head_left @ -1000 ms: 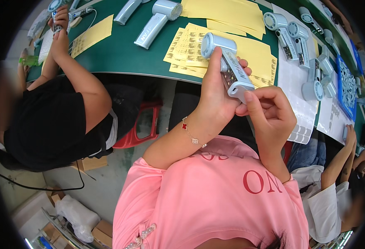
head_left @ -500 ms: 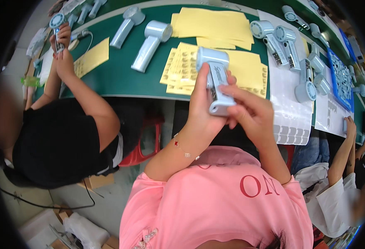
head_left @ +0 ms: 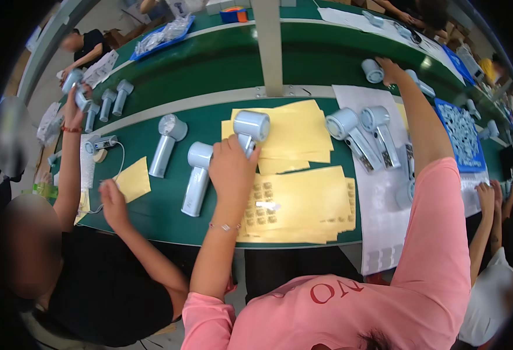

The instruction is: Apply stickers and labels to the back and handle of handheld battery-operated fans.

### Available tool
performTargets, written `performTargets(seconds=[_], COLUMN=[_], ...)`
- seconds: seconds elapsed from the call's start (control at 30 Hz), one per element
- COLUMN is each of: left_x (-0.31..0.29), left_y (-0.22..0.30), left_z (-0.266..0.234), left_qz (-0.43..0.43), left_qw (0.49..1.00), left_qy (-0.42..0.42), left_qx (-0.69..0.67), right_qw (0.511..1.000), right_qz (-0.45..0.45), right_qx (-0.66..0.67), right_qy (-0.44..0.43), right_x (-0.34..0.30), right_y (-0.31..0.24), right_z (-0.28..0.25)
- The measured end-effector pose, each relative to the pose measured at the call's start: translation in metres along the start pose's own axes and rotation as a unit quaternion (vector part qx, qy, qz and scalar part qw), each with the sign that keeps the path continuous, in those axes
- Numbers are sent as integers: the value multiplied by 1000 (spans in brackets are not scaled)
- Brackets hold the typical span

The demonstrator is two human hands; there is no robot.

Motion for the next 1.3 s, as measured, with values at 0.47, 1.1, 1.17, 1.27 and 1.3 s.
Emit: performTargets(seconds=[0.47,1.1,1.17,1.27,1.3], left_x=[-20,-133,-136,-143,-146], left_y=[81,68,87,106,110], left_z=[-3,-11,-2,2,7], left_qz=[-59,-222,-253,-271,-300], left_qw=[743,551,382,219,184], left_qy=[-144,-129,-164,-203,-207], left_qx=[-651,-794,-874,-915,-913], right_qw=[856,912,911,919,928], right_qz=[-154,-125,-132,-135,-125], right_qx=[492,383,380,354,329], right_qy=[30,72,86,110,120], right_x=[-214,-469,-472,-479,-482], right_y=[-147,-95,-99,-99,-97], right_z=[-144,-11,-17,-15,-12])
Point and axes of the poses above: each hand's wrist, its own x-axis towards the middle knuckle, its own z-axis out of the palm, y = z × x, the point moved 10 cm from there along x, towards the middle knuckle, and after that the axes turned 3 degrees about z, right-handed, at the moved point
